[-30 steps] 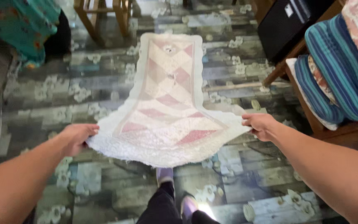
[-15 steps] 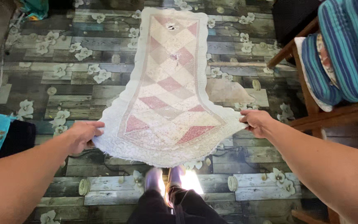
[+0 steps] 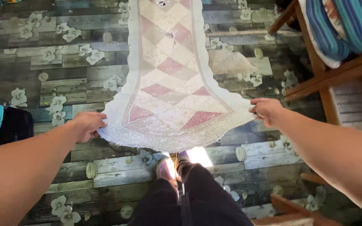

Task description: The person moves wooden chairs around a dining table, repositioning them one at a time. They then shake out a patterned cloth, carry a small woven mat to a door, and lay the mat on the floor beside it.

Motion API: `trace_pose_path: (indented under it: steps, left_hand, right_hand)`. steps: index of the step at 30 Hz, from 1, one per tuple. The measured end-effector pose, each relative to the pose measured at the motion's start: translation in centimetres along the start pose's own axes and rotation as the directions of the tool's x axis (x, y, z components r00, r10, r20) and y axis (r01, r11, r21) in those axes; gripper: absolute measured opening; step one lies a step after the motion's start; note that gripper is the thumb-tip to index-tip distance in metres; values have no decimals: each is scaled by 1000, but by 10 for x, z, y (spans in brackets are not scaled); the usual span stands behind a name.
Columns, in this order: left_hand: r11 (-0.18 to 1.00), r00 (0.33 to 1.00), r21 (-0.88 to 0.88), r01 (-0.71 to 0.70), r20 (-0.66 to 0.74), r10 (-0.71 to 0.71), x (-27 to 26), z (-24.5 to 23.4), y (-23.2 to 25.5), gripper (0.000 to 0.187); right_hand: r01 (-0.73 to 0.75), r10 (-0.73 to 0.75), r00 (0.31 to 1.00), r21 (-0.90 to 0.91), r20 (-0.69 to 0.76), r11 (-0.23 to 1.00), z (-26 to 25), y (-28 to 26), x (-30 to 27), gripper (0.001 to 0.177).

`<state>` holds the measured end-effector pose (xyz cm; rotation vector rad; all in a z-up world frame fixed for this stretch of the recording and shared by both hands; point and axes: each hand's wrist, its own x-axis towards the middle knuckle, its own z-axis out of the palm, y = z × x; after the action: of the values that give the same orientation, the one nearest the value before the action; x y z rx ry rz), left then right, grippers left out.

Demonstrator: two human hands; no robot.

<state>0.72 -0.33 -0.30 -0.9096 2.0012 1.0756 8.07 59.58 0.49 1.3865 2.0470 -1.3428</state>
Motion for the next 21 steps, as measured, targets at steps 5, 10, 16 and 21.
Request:
trace_pose_path:
  steps: [5, 10, 16, 21]
  left_hand:
    - [999, 1000, -17, -28, 13, 29, 24, 8, -43, 37]
    - [997, 996, 45, -59, 76, 56, 70, 24, -97, 32]
    - [906, 987, 408, 114, -153, -55, 55, 18, -127, 35]
    - [607, 892, 789, -90, -207, 401, -27, -32, -86, 64]
  right_hand:
    - [8, -8, 1000, -23, 2, 1000, 9, 35, -17, 37]
    - [26, -25, 999, 25, -38, 999, 22, 91, 23, 33]
    - [250, -253, 951, -923, 177, 294, -19, 180, 79, 16]
    - [-65, -181, 961, -805, -210, 590, -75, 140, 64, 22]
